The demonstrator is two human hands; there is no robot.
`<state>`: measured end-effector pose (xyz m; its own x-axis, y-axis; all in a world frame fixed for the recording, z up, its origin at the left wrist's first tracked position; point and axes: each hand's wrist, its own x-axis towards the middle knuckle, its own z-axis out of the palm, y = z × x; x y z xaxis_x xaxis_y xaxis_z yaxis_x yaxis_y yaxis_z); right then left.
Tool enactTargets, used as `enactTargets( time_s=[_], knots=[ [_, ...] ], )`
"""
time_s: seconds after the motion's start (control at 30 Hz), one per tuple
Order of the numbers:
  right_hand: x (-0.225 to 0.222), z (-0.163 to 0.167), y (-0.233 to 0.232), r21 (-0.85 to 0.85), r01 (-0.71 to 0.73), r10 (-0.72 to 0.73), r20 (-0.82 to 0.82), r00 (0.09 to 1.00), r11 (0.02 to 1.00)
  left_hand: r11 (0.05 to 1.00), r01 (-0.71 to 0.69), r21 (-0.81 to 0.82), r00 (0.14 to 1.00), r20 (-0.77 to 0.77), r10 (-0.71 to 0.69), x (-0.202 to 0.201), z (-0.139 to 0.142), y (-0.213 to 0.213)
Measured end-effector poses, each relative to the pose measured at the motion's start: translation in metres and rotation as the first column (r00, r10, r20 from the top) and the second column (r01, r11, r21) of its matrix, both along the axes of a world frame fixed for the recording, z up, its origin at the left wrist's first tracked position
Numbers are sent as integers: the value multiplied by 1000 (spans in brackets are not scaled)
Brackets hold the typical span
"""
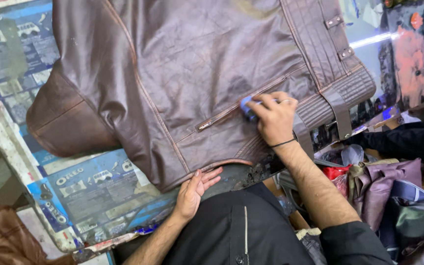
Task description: The person rubs a blue abrasive sponge over the surface of a brown leather jacket laid on a work table, working section by section across the front panels, seams and zipper areas, and repositions the jacket to treat different parts including the straps.
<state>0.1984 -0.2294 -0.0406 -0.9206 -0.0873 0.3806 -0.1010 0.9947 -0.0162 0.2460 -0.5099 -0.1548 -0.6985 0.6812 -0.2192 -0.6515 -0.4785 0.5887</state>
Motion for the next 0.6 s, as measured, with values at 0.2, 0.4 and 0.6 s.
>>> enactTargets(
  time_s=[0.2,0.4,0.6],
  knots=[
    [10,18,0,69,-354,344,121,931,933,998,16,-56,1000,-16,-17,-4,5,2],
    [18,22,88,168,223,-235,57,970,960,1000,17,-22,999,-28,-17,-4,6,1],
    [5,13,130,314,102,-108,2,994,944,999,35,-41,999,-30,-36,-3,4,5]
  ],
)
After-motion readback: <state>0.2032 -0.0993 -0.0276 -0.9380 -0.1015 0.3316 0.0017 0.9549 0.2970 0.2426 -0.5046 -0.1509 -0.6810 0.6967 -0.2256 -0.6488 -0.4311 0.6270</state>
